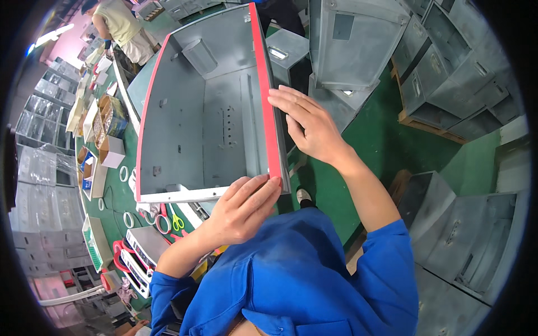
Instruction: The person applies red adhesive tape along the edges of a metal cabinet door frame. They smooth the tape by hand, cut it with scissors, and continue applying it to the remaining edges of the door.
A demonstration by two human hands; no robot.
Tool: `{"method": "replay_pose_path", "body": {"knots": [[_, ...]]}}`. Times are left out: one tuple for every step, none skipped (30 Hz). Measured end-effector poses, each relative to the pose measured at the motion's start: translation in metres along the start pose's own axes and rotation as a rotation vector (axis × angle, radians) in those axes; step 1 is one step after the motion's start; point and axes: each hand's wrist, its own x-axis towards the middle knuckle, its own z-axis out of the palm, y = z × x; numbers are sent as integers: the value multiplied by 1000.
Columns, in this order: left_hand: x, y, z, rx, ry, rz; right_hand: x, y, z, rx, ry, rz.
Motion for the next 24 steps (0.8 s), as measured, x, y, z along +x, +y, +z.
{"method": "replay_pose_path", "body": {"knots": [[-4,-2,4,-34,60,-16,-3,-6,-3,29,-9,7],[-6,-4,6,-68,119,-32,-5,-11,-6,58,-18,15],[-5,-3,6,-95,148,-76,-7,-15,-7,90,-26,24],[-3,-2,6,-122,178,-121,-9,-16,-7,111,-34,-7],[-1,-1,6,-149,207,-166,-9,-20,-9,113,-109,-58],[-2,-1,7,-179,215,-182,-9,-24,-14,116,-181,-109],[-3,-1,6,-189,224,-195,-7,-28,-18,119,-254,-159],[-4,-2,6,-198,234,-208,-4,-32,-22,117,-332,-190],[-5,-2,6,-215,238,-217,-3,-33,-26,128,-377,-202],[-4,-3,6,-219,245,-203,0,-33,-30,140,-422,-214],[-4,-5,4,-202,224,-191,5,-32,-35,152,-468,-226],[-3,-7,3,-179,202,-179,12,-32,-37,148,-513,-248],[-2,-9,1,-157,181,-168,16,-31,-38,154,-559,-264],[0,-12,2,-123,180,-121,20,-30,-38,160,-605,-280],[3,-13,-1,-120,135,-99,25,-30,-37,167,-651,-301],[6,-13,-5,-117,89,-76,29,-30,-36,177,-695,-305],[8,-15,-7,-115,43,-54,32,-28,-35,196,-715,-307],[9,-17,-7,-108,17,-22,34,-26,-34,219,-737,-312],[10,-20,-8,-100,-9,10,36,-25,-33,241,-759,-317],[11,-23,-8,-94,-36,43,38,-24,-32,250,-766,-316],[12,-24,-8,-67,-52,73,39,-24,-32,260,-773,-315],[14,-26,-10,-41,-69,103,40,-23,-31,270,-779,-313],[15,-27,-10,-16,-87,134,41,-23,-31,283,-784,-312],[17,-30,-9,-7,-69,161,41,-22,-30,297,-787,-306]]}}
